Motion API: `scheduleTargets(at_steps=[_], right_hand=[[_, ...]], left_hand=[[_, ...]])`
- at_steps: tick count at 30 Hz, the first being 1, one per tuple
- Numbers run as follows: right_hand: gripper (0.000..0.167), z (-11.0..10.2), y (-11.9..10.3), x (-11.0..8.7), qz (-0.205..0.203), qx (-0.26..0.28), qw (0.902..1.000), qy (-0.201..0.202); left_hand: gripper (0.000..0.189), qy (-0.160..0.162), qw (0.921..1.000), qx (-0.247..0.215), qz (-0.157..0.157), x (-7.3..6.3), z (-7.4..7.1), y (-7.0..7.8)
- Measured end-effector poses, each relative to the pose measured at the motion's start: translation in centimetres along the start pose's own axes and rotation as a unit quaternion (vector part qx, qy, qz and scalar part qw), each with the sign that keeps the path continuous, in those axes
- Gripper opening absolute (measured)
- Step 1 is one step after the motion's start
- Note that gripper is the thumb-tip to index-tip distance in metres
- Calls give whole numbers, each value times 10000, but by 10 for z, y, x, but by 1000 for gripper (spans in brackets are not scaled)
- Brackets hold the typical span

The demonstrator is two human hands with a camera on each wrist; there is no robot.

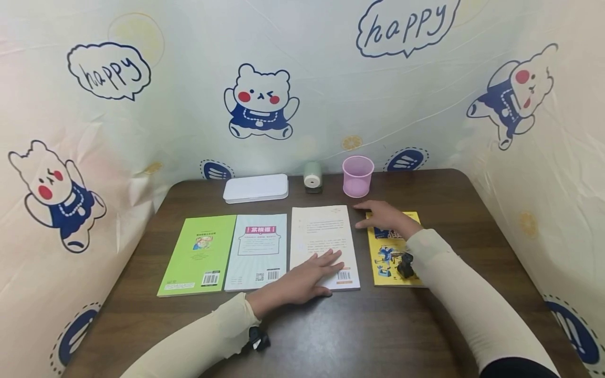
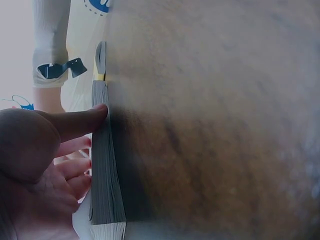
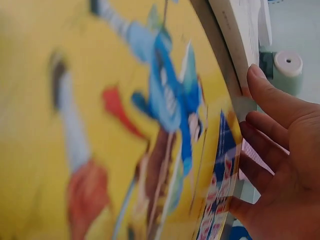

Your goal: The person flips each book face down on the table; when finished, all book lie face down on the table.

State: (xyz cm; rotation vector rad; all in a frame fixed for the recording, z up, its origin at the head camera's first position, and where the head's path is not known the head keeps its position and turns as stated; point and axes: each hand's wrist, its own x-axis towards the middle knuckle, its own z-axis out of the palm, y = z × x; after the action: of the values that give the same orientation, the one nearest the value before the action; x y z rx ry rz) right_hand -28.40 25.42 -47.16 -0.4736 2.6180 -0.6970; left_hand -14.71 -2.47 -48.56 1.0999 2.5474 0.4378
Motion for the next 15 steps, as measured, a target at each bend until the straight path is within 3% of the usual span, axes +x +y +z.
scheduleTargets(at_steps=[15], right_hand=[[67, -14, 28, -23, 301, 159, 9994, 42]], left_hand=[[71, -9, 10000, -85, -51, 0, 1, -1]])
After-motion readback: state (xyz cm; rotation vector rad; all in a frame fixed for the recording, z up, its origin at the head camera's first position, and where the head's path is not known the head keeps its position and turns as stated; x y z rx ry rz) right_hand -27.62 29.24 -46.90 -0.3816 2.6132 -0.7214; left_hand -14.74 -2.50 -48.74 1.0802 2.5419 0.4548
